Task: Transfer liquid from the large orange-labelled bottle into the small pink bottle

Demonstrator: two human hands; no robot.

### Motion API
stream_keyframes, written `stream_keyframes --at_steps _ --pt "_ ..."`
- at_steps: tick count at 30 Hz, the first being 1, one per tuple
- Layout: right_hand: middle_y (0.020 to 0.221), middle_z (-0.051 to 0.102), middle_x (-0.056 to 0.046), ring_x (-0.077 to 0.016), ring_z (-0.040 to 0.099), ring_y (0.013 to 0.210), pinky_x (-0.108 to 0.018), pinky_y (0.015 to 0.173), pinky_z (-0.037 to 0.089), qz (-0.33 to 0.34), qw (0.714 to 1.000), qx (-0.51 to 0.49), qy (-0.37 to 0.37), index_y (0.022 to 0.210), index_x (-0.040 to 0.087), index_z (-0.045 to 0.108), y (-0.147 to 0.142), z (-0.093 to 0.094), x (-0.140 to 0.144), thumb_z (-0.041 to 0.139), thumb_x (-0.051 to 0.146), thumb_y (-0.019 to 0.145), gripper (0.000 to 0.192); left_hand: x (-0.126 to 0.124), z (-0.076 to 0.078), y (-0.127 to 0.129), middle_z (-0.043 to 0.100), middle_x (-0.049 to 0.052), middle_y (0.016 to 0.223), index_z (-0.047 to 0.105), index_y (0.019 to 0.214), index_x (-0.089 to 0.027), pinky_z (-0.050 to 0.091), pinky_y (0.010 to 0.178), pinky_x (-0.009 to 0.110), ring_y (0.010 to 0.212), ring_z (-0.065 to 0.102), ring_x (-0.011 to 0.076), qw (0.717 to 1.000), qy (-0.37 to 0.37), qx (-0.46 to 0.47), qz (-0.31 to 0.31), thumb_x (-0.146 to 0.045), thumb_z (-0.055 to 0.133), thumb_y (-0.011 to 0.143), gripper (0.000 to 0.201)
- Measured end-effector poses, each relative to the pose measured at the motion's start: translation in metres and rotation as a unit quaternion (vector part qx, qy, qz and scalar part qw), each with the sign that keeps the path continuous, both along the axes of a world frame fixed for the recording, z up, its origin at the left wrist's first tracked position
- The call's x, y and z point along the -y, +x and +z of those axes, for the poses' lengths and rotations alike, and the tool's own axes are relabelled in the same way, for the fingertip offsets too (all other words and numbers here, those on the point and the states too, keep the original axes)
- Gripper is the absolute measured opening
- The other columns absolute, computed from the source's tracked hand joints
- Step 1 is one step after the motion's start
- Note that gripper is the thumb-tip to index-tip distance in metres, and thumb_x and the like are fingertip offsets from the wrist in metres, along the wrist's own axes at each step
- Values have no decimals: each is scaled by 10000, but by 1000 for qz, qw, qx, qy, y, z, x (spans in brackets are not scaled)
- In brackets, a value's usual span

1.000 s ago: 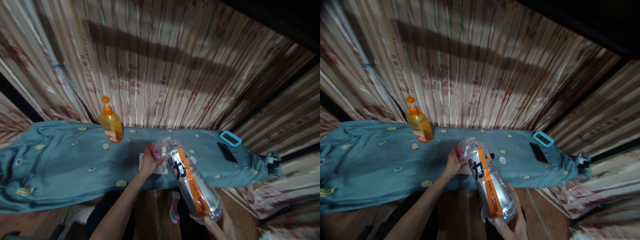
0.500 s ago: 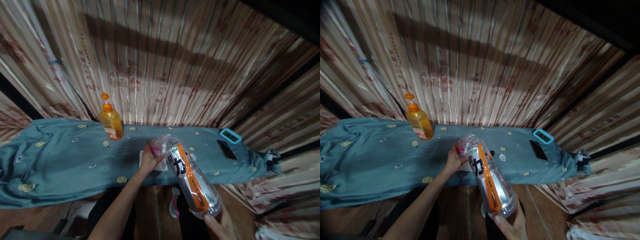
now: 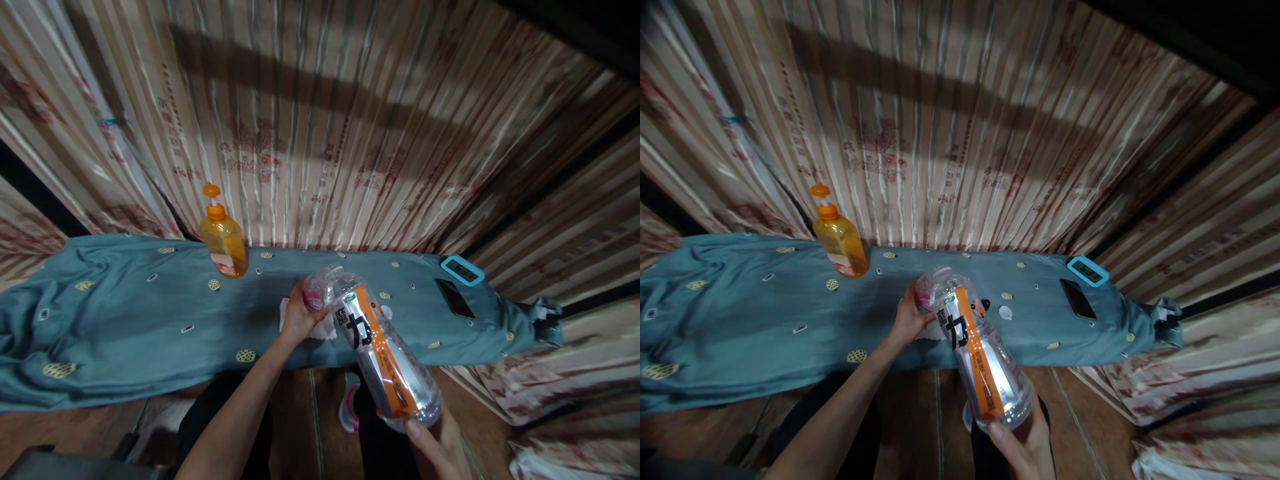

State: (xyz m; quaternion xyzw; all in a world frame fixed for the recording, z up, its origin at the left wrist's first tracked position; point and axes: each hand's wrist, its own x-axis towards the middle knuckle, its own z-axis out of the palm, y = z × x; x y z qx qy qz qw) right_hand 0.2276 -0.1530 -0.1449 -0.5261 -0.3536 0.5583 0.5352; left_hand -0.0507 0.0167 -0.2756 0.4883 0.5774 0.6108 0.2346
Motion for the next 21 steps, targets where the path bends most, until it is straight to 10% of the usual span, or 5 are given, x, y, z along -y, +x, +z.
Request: stream_keyframes --at_steps 21 --pt "1214 1016 -110 -408 934 1180 -452 1090 675 -5 1000 17 11 1203 296 925 1 -3 -1 1206 618 688 669 3 14 3 837 156 1456 711 1477 -218 640 1308 657 1418 814 437 1000 -21 18 -16 -277 1094 652 911"
